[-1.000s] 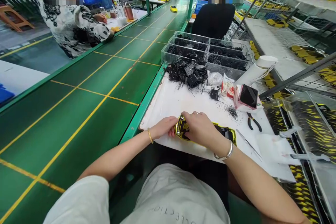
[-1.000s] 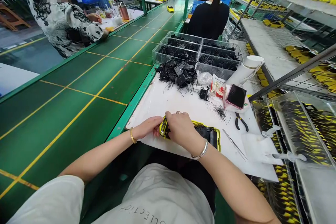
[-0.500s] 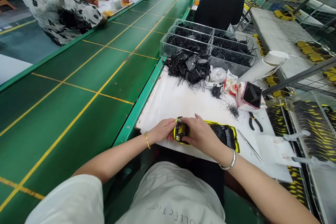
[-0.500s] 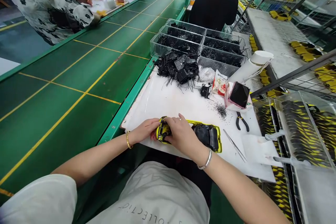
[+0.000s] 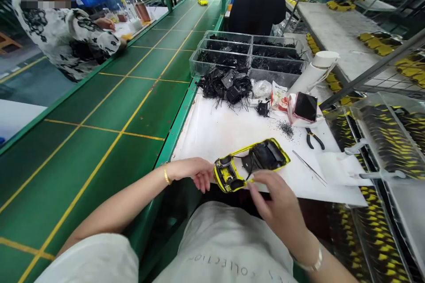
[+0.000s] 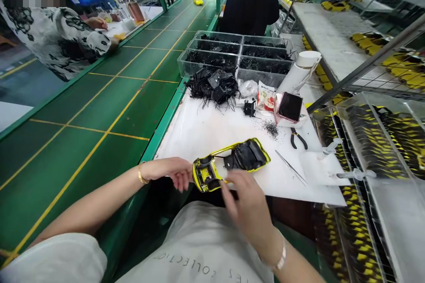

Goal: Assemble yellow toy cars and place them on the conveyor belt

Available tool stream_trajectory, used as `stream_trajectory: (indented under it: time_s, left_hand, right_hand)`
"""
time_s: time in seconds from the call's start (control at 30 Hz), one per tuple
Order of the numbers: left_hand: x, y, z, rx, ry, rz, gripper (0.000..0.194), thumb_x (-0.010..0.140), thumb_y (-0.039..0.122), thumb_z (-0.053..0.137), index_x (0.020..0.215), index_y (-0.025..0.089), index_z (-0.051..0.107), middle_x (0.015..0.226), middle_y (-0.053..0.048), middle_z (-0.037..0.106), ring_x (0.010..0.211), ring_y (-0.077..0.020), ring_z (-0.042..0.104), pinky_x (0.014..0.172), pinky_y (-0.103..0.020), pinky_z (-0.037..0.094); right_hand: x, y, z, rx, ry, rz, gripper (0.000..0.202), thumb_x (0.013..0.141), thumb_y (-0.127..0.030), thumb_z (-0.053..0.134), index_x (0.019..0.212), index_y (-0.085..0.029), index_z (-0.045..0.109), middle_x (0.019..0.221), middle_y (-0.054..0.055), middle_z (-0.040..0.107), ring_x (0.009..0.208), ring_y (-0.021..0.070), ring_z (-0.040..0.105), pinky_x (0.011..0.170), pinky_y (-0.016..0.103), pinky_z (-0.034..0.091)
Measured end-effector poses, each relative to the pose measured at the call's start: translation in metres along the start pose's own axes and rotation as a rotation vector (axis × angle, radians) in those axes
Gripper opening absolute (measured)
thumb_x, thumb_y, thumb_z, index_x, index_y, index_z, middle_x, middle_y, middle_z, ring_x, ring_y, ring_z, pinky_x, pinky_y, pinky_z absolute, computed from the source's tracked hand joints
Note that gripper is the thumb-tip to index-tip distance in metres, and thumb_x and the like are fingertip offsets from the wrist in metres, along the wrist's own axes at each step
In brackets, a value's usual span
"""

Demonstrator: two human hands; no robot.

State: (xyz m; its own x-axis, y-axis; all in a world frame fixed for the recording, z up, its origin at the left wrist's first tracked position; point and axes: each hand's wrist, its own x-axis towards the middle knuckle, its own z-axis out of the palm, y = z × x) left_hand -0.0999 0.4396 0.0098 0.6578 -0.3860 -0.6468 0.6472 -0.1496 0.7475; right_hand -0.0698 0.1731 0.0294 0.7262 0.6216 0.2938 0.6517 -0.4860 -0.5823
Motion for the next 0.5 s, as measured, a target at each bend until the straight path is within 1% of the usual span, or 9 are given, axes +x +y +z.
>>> stream_trajectory:
  time_s: [0.03,0.07,0.13,0.17,0.2,0.27,0.33,0.4,0.5]
  left_hand:
    - [-0.002,0.002,0.001,0.021,0.011,-0.021,0.056,0.078,0.066,0.052,0.093,0.013,0.059,0.074,-0.009,0.07,0.059,-0.0167,0.066,0.056,-0.025,0.048]
    - [0.0,0.003,0.002,0.034,0.053,-0.02,0.056,0.078,0.066,0.052,0.095,0.013,0.06,0.073,-0.008,0.07,0.059,-0.0164,0.066,0.055,-0.024,0.048]
    - [0.011,0.007,0.008,0.041,0.114,0.002,0.051,0.075,0.06,0.061,0.096,0.013,0.06,0.071,-0.005,0.068,0.058,-0.0146,0.064,0.054,-0.023,0.047]
    - [0.02,0.008,0.011,0.036,0.101,0.008,0.048,0.072,0.056,0.065,0.093,0.013,0.061,0.07,-0.003,0.066,0.057,-0.0132,0.062,0.053,-0.023,0.047]
    - [0.028,0.008,0.015,0.028,0.067,0.004,0.046,0.069,0.054,0.069,0.088,0.013,0.062,0.067,-0.003,0.065,0.055,-0.0118,0.06,0.052,-0.022,0.047]
    - [0.042,0.007,0.02,0.009,0.043,0.008,0.045,0.063,0.052,0.073,0.08,0.012,0.061,0.063,-0.001,0.061,0.049,-0.0092,0.054,0.049,-0.022,0.045]
    - [0.049,0.003,0.024,0.009,0.072,0.033,0.045,0.061,0.052,0.073,0.076,0.011,0.061,0.06,0.0,0.057,0.047,-0.0079,0.05,0.045,-0.021,0.043]
    - [0.049,-0.001,0.026,0.023,0.108,0.062,0.045,0.061,0.053,0.072,0.076,0.012,0.06,0.06,0.001,0.055,0.048,-0.0071,0.048,0.043,-0.02,0.041]
    - [0.045,-0.004,0.028,0.041,0.123,0.065,0.045,0.063,0.053,0.07,0.078,0.012,0.059,0.061,0.003,0.053,0.049,-0.0063,0.047,0.044,-0.018,0.041]
  right_hand:
    - [-0.017,0.005,-0.001,0.056,-0.065,0.165,0.018,0.095,-0.033,0.049,0.089,-0.02,0.059,0.085,0.008,0.065,0.078,0.0211,0.062,0.071,0.036,0.05]
    - [-0.03,0.01,0.002,0.144,-0.167,0.324,0.029,0.096,-0.041,0.046,0.08,-0.02,0.057,0.076,0.006,0.063,0.067,0.0196,0.059,0.064,0.035,0.047]
    - [-0.048,0.024,0.015,0.41,-0.371,0.575,0.044,0.095,-0.054,0.041,0.076,-0.019,0.056,0.071,0.006,0.062,0.061,0.0185,0.057,0.06,0.033,0.046]
    - [-0.053,0.03,0.025,0.561,-0.415,0.657,0.048,0.094,-0.059,0.04,0.077,-0.018,0.057,0.071,0.006,0.063,0.061,0.0183,0.057,0.06,0.032,0.046]
    - [-0.055,0.035,0.036,0.692,-0.419,0.715,0.051,0.092,-0.062,0.04,0.078,-0.017,0.058,0.069,0.006,0.063,0.061,0.0177,0.057,0.06,0.031,0.046]
    - [-0.058,0.041,0.055,0.82,-0.365,0.77,0.054,0.09,-0.066,0.043,0.075,-0.016,0.057,0.061,0.005,0.059,0.055,0.0152,0.052,0.056,0.028,0.041]
    - [-0.06,0.042,0.069,0.831,-0.305,0.777,0.056,0.089,-0.067,0.044,0.069,-0.016,0.054,0.054,0.003,0.055,0.05,0.013,0.046,0.052,0.027,0.036]
    - [-0.063,0.039,0.075,0.82,-0.264,0.767,0.057,0.089,-0.068,0.043,0.064,-0.017,0.05,0.051,0.002,0.051,0.049,0.0123,0.043,0.052,0.026,0.034]
    - [-0.067,0.035,0.075,0.823,-0.244,0.751,0.057,0.09,-0.068,0.04,0.065,-0.018,0.05,0.052,0.001,0.051,0.051,0.0123,0.042,0.054,0.027,0.034]
